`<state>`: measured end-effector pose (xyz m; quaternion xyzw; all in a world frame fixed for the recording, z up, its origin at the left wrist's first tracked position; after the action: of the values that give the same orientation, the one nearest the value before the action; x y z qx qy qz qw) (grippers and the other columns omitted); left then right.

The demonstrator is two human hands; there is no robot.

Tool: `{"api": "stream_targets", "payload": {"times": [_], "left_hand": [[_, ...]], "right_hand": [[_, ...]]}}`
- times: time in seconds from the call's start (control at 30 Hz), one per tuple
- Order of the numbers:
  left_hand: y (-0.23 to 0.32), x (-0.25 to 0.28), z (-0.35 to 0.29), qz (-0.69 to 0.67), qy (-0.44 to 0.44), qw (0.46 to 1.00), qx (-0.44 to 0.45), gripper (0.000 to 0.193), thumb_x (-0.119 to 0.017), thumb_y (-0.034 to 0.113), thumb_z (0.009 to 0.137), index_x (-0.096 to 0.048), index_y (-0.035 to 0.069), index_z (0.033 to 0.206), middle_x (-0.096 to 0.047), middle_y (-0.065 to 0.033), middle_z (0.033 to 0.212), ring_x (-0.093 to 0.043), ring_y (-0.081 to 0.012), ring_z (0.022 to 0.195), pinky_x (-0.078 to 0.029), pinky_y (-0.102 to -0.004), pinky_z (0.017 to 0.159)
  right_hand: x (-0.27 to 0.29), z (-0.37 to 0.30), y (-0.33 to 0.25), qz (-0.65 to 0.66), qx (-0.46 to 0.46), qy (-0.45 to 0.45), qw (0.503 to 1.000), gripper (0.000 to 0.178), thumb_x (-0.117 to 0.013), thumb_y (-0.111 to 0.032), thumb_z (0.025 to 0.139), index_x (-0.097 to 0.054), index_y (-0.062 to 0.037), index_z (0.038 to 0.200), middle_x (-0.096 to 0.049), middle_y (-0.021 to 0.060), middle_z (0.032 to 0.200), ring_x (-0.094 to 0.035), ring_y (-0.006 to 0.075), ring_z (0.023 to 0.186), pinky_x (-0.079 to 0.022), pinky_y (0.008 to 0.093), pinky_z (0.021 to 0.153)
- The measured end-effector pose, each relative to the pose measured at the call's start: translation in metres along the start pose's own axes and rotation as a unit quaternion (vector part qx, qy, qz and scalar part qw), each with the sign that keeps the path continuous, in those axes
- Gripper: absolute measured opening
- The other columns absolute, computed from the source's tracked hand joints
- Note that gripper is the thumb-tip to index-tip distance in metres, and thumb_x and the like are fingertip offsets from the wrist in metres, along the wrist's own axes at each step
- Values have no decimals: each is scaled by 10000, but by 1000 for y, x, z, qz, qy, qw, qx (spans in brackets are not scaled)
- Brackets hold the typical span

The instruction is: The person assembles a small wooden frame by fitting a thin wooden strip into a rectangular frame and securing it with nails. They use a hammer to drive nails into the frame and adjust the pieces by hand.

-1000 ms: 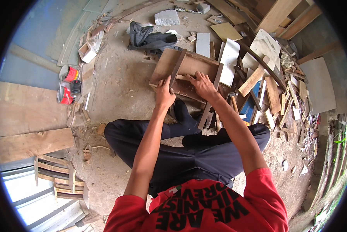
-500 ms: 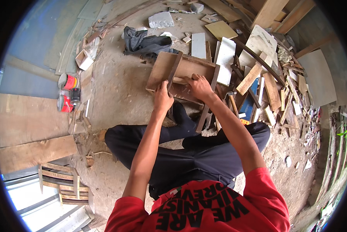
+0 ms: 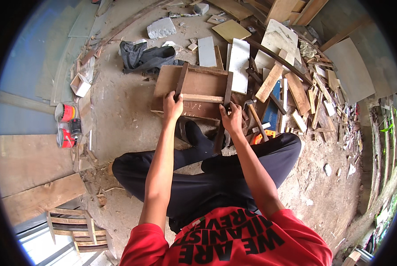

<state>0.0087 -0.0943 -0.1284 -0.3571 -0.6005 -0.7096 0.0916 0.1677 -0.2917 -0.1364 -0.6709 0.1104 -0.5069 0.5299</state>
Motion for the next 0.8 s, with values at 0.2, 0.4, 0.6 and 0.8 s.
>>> {"api": "stream_targets", "payload": {"times": [0.2, 0.4, 0.6, 0.8], "left_hand": [[-33, 8, 6, -131, 109, 985, -5, 339, -708, 230, 918, -674, -22, 1142, -683, -237, 1104, -657, -356, 1055, -506, -430, 914], [-9, 30, 9, -41, 58, 997, 38, 466, -732, 253, 907, -613, 5, 1283, -675, -206, 1205, -650, -318, 1129, -495, -416, 979], [-16, 22, -14, 87, 74, 982, -150, 604, -736, 232, 877, -515, 134, 1430, -463, -209, 1449, -481, -421, 1303, -420, -524, 1066], [-14, 17, -16, 167, 37, 975, -142, 413, -693, 331, 929, -613, 197, 1312, -428, -204, 1448, -466, -431, 1294, -426, -585, 1018]], "right_hand": [[-6, 21, -18, -19, 164, 40, 986, 433, -728, -264, 902, -657, 34, 1207, -608, 297, 1050, -607, 445, 1006, -496, 473, 893], [-20, 84, -9, -96, 165, -78, 979, 514, -736, -214, 848, -613, 27, 1284, -600, 300, 1164, -565, 493, 1111, -476, 522, 956], [-20, 64, -35, -128, 233, -65, 962, 621, -731, -287, 858, -536, -182, 1438, -432, 273, 1412, -466, 446, 1299, -396, 558, 1047], [-24, 68, -32, -209, 216, -95, 949, 604, -774, -376, 828, -592, -196, 1375, -493, 228, 1364, -475, 424, 1293, -405, 575, 1014]]}}
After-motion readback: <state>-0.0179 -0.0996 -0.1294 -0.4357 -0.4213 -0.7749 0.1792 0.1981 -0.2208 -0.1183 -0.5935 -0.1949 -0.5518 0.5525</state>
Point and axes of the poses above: each hand's wrist, its own z-axis towards the middle knuckle, its own x-axis out of the back of the hand, y = z × x, the point moved 1 cm from there along z, towards the middle knuckle
